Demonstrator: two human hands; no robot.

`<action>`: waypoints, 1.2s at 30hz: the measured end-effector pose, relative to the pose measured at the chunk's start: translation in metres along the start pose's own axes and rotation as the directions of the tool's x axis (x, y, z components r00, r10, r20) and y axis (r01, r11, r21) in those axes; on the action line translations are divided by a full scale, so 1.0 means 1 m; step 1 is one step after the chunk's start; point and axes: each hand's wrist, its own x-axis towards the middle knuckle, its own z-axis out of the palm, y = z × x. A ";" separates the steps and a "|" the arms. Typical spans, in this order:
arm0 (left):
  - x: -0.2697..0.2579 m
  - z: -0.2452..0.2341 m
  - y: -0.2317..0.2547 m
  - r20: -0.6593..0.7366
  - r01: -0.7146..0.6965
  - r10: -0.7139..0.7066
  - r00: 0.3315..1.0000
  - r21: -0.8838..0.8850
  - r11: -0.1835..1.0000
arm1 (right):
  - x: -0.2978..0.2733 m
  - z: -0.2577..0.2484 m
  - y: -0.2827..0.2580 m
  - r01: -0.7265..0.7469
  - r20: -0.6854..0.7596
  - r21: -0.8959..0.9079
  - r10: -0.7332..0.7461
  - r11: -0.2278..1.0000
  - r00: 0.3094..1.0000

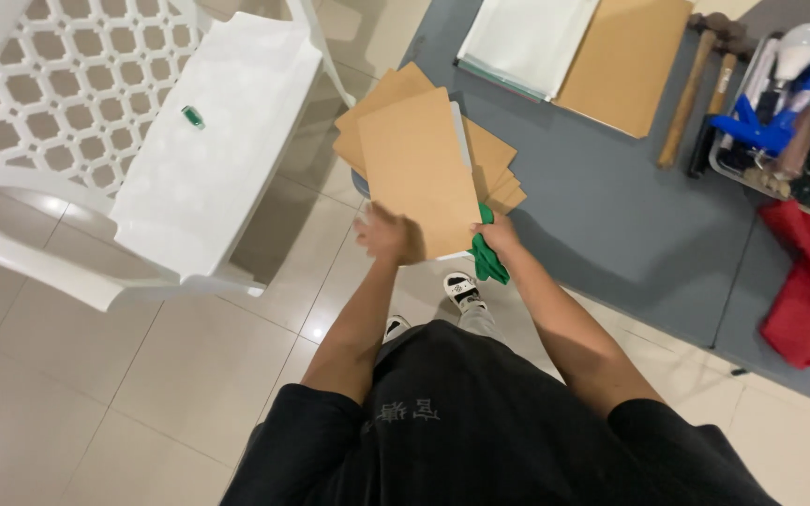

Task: Wiping down plastic and cardboard file folders with a cloth.

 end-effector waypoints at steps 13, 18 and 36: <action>0.020 0.022 -0.014 -0.022 -0.545 0.793 0.608 -0.738 0.398 | -0.104 -0.019 -0.089 -0.137 -0.447 -0.653 -0.233 0.745 0.864; -0.056 -0.046 0.090 0.121 -0.565 0.862 0.492 -0.709 0.421 | -0.091 -0.007 -0.124 0.281 -0.335 -0.296 -0.374 0.913 0.865; -0.086 0.045 0.152 -0.009 -0.760 0.779 0.627 -0.227 0.609 | -0.106 -0.155 -0.154 0.464 -0.287 0.248 -0.393 0.851 0.874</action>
